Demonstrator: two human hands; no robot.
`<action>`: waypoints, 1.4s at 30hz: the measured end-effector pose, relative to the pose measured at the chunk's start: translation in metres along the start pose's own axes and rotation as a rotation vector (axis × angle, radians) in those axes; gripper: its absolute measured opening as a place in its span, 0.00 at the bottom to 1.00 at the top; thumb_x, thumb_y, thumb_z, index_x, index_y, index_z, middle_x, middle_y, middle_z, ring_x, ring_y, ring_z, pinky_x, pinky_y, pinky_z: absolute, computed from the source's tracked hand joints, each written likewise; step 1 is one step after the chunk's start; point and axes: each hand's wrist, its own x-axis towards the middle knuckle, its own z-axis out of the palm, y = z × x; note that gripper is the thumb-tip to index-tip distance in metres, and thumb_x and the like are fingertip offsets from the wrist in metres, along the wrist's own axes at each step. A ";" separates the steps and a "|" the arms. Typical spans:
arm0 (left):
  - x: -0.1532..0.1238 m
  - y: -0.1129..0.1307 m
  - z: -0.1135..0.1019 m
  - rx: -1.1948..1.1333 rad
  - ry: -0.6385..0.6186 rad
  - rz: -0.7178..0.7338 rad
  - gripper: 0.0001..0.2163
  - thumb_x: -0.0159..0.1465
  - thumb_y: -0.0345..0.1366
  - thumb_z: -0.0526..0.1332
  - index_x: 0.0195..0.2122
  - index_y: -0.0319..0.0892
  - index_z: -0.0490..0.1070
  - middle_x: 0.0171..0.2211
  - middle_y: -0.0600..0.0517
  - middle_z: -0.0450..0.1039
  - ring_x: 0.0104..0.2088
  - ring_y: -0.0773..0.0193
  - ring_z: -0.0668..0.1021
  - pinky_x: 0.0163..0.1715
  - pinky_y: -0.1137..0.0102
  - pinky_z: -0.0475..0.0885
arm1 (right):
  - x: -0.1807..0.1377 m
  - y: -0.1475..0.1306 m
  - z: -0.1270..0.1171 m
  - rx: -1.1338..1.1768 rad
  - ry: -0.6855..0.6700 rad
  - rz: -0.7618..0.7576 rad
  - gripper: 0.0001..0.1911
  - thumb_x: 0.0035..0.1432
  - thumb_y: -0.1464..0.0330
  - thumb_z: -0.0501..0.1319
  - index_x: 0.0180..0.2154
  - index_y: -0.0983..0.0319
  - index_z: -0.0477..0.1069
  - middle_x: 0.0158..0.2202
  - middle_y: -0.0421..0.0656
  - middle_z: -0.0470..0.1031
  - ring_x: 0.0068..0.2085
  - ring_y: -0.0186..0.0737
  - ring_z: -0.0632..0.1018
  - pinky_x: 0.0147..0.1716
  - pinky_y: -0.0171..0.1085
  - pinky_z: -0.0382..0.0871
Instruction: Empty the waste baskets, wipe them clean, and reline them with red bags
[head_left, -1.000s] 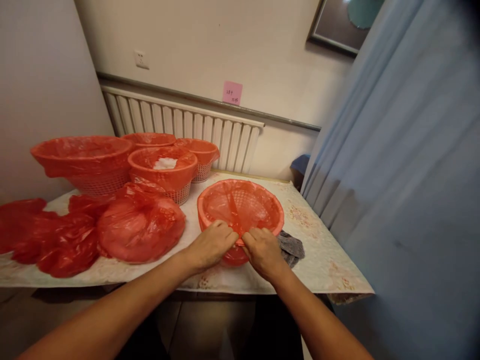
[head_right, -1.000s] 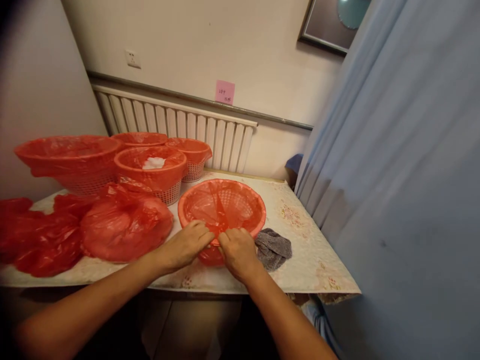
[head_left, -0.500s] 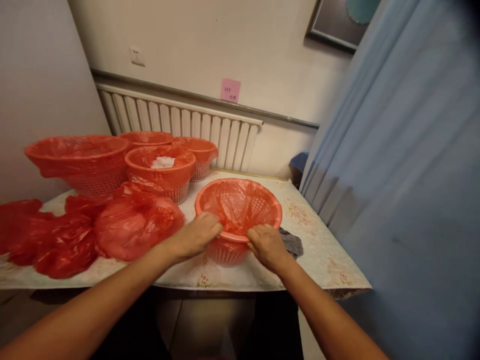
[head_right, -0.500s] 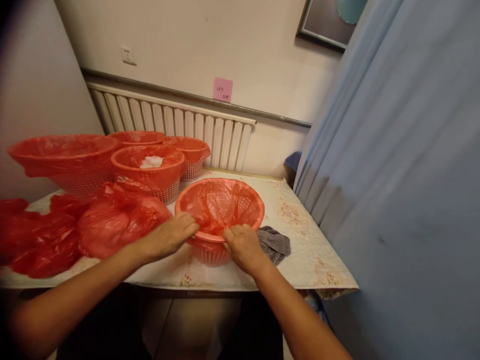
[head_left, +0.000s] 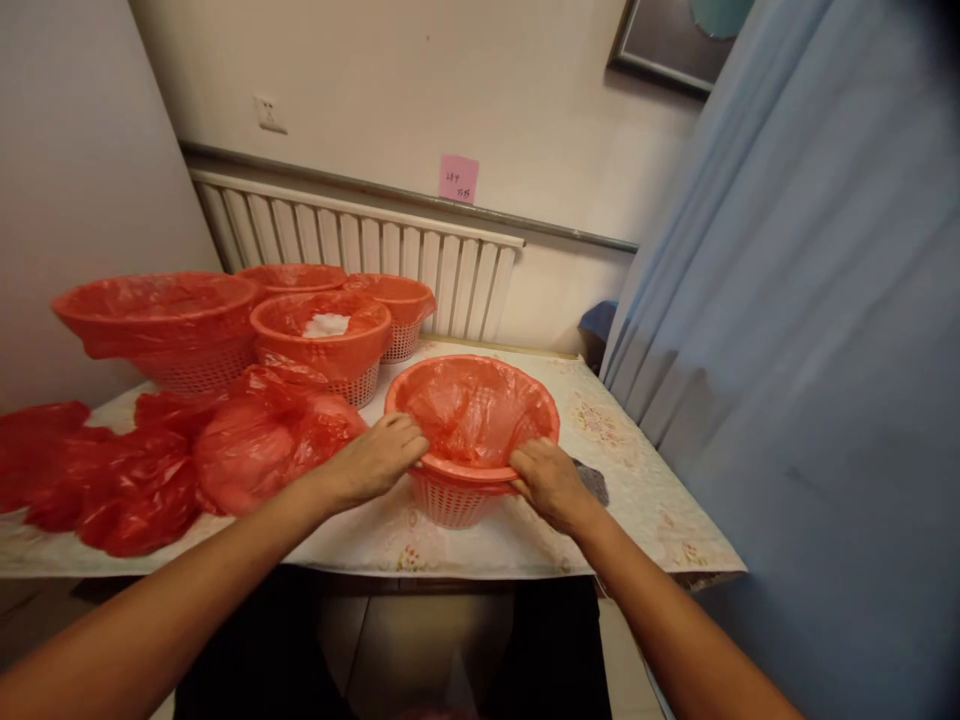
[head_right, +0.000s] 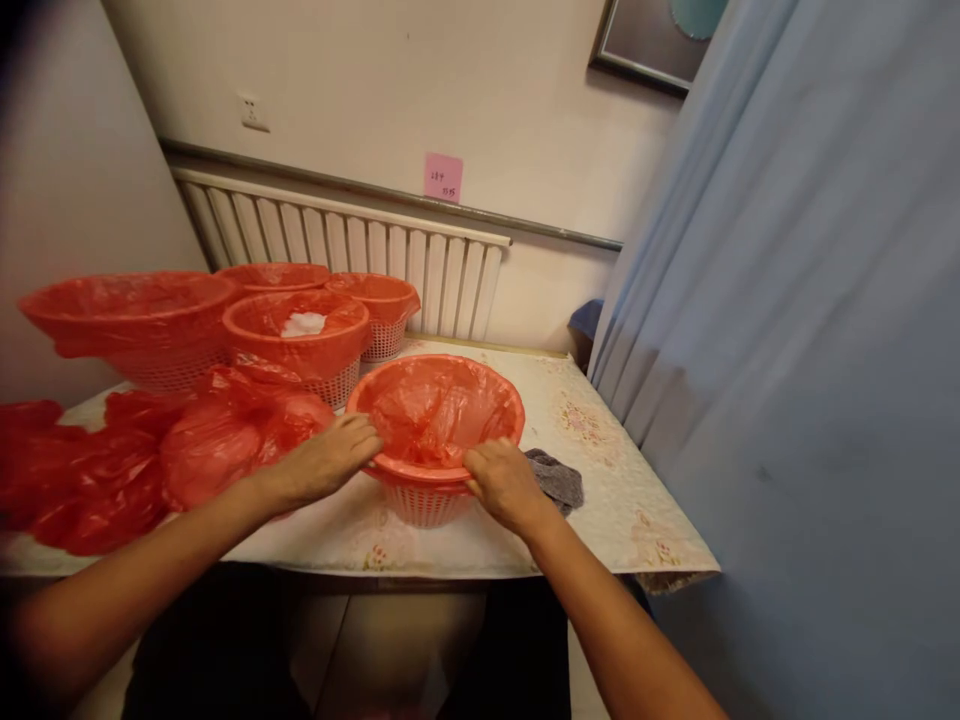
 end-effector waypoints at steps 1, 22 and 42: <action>-0.003 -0.007 -0.002 -0.004 0.005 -0.015 0.11 0.69 0.29 0.46 0.34 0.41 0.67 0.33 0.51 0.68 0.37 0.61 0.67 0.46 0.62 0.63 | -0.003 0.007 -0.001 0.012 -0.002 0.002 0.07 0.62 0.68 0.59 0.30 0.62 0.67 0.32 0.43 0.74 0.34 0.38 0.69 0.36 0.37 0.55; 0.009 0.027 -0.018 -0.270 -0.015 -0.067 0.15 0.67 0.43 0.56 0.50 0.42 0.65 0.44 0.47 0.72 0.45 0.58 0.72 0.49 0.62 0.64 | 0.007 -0.016 0.006 -0.003 0.040 0.061 0.07 0.61 0.66 0.60 0.31 0.61 0.68 0.30 0.42 0.74 0.34 0.40 0.70 0.35 0.38 0.55; 0.001 0.015 -0.006 -0.106 0.034 -0.061 0.11 0.69 0.43 0.52 0.40 0.41 0.67 0.36 0.49 0.70 0.39 0.59 0.70 0.45 0.62 0.64 | 0.013 -0.024 0.007 0.003 0.055 0.076 0.06 0.60 0.68 0.60 0.30 0.61 0.67 0.30 0.42 0.73 0.33 0.40 0.70 0.34 0.38 0.54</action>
